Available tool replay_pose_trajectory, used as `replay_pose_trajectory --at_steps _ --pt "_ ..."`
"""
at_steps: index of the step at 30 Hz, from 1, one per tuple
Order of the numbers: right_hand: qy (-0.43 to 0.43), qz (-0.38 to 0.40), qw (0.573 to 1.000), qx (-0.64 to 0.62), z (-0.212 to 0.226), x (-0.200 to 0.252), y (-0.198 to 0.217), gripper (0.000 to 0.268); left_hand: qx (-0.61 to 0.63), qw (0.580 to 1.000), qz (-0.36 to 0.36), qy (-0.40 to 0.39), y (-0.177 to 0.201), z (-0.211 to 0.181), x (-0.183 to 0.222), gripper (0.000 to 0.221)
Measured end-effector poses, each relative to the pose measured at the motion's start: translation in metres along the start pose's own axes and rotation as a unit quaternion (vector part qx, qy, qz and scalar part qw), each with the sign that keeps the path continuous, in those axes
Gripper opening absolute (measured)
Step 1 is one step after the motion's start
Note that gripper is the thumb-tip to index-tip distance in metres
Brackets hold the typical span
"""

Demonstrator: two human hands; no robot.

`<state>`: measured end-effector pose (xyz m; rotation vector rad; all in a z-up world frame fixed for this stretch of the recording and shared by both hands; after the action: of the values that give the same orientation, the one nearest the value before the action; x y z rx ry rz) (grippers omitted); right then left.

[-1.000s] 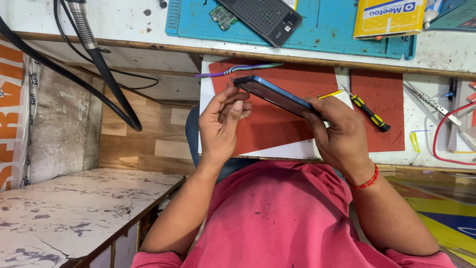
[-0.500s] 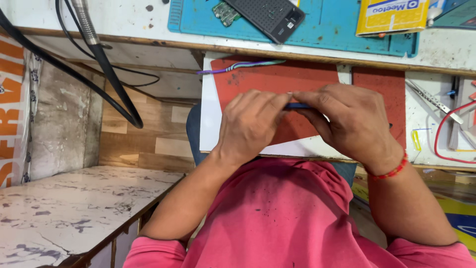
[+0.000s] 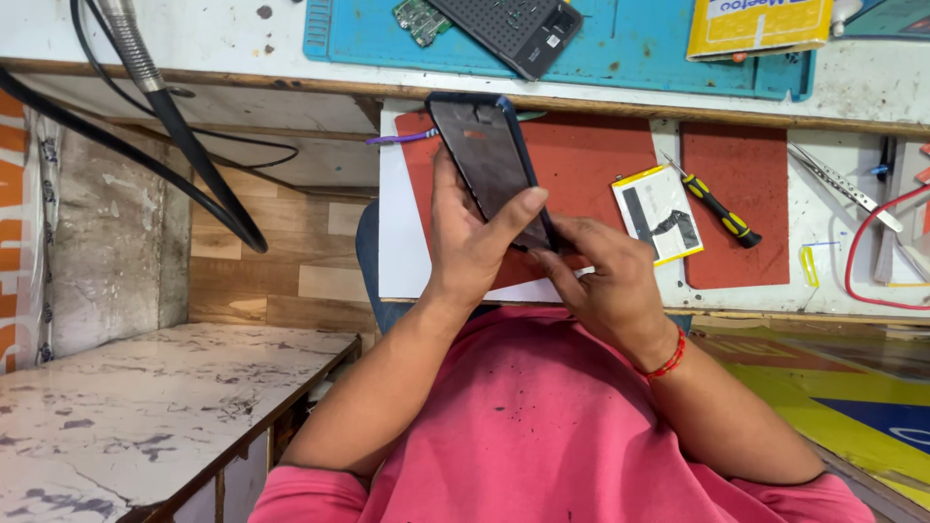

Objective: The person uses a screwdriver to remove screws from the back of a smartphone. They then remove the battery and place it on the table. The person continues to unscrew components inside the phone.

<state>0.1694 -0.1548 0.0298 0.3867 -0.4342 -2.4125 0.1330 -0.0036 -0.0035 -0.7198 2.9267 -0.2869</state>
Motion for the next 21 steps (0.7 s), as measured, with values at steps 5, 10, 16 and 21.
replay_pose_trajectory --at_steps 5,10,16,21 --pt "0.032 -0.013 0.997 -0.075 0.005 0.002 0.009 0.018 0.141 0.986 -0.083 0.039 0.008 0.011 -0.004 0.059" --pt "0.035 -0.028 0.998 -0.044 0.002 0.01 0.008 0.011 0.162 0.982 -0.079 0.058 0.009 0.024 -0.003 0.059" --pt "0.032 -0.023 0.999 -0.02 0.002 0.005 0.007 0.01 0.134 0.986 -0.09 0.047 0.01 0.024 -0.001 0.062" --pt "0.053 -0.015 0.998 -0.02 0.009 0.006 0.005 0.01 0.144 0.984 -0.095 0.043 0.012 0.03 0.001 0.062"
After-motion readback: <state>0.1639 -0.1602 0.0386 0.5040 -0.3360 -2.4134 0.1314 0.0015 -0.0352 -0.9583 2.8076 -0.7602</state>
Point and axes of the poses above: each hand's wrist, its own x-axis away from the middle knuckle, its own y-axis out of the back of the hand, z = x × y, the point moved 9 cm from there along -x, towards the middle knuckle, and after that the axes turned 10 degrees about -x, right-handed, at the moved point
